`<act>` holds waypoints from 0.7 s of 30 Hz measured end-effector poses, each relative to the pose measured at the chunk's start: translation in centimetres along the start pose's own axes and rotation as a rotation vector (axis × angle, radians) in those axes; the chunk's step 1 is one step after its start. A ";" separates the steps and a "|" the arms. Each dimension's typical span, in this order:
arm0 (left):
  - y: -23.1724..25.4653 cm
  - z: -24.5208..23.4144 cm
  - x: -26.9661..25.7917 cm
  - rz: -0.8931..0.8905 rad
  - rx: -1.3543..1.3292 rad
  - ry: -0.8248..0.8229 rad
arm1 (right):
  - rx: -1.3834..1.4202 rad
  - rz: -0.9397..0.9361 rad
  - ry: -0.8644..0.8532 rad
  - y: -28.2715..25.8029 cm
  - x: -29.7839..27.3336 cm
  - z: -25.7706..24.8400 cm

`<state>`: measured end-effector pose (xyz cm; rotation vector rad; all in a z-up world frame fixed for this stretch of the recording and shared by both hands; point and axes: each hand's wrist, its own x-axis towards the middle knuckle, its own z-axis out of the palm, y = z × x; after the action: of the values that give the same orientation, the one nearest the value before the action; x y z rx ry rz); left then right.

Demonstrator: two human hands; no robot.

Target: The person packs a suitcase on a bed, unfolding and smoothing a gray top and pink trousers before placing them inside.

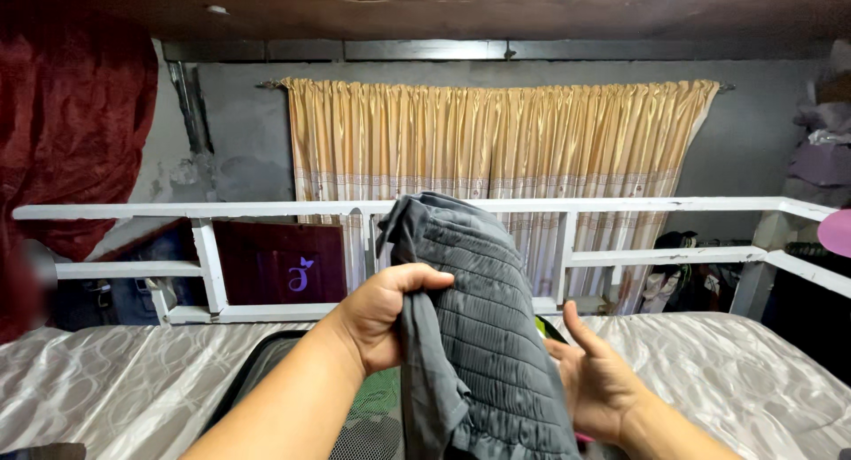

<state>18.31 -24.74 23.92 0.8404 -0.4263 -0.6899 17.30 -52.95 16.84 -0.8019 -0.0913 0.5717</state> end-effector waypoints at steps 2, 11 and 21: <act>0.3 0.8 -0.5 -0.002 0.023 0.000 | 0.000 -0.052 0.051 -0.5 1.1 -1.6; 2.5 -0.1 -3.0 0.382 0.194 0.574 | -0.446 -0.390 0.231 -8.2 1.2 -1.9; 3.2 -2.5 -4.9 0.351 0.135 0.548 | -0.556 -0.590 0.362 -10.4 -0.3 2.9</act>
<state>17.57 -18.45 24.53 1.0095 -0.1161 -0.0922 20.90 -57.01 26.21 -1.3403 -0.1490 -0.1790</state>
